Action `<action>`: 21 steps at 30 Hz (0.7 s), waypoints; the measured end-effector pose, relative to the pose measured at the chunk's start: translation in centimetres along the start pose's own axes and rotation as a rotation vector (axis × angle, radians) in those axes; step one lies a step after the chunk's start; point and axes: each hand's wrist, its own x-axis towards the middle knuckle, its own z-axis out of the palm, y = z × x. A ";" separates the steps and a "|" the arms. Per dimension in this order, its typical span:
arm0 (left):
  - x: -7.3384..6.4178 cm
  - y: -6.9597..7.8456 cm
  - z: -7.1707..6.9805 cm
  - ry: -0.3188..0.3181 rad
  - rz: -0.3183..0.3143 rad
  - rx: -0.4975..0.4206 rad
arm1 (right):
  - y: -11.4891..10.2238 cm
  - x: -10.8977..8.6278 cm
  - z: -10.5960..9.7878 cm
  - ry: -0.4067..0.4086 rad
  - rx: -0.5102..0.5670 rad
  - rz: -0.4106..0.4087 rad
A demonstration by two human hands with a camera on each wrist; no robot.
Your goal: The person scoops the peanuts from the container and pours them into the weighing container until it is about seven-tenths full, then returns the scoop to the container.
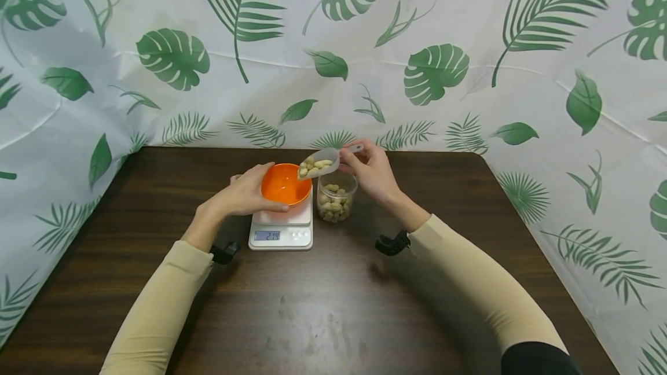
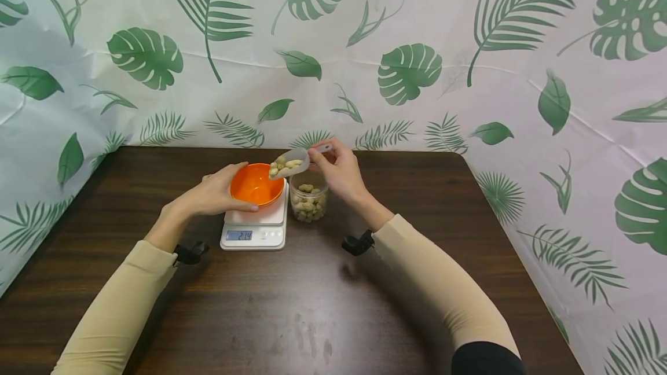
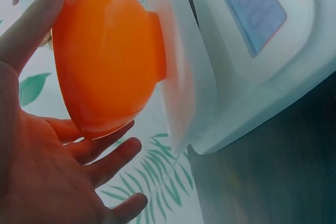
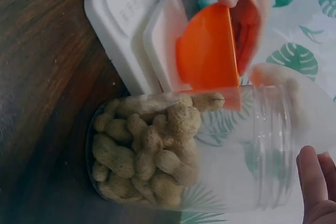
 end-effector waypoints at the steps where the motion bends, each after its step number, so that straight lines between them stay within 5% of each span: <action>1: 0.0 0.0 0.0 0.002 0.005 0.003 | -0.2 0.1 0.0 -0.007 -0.037 -0.012; 9: 0.0 -0.1 -0.1 0.008 0.039 -0.007 | -1.3 0.4 0.0 -0.044 -0.211 -0.115; 21: 0.2 -0.1 -0.1 0.007 0.025 0.025 | -3.3 -0.1 -1.6 -0.035 -0.163 -0.123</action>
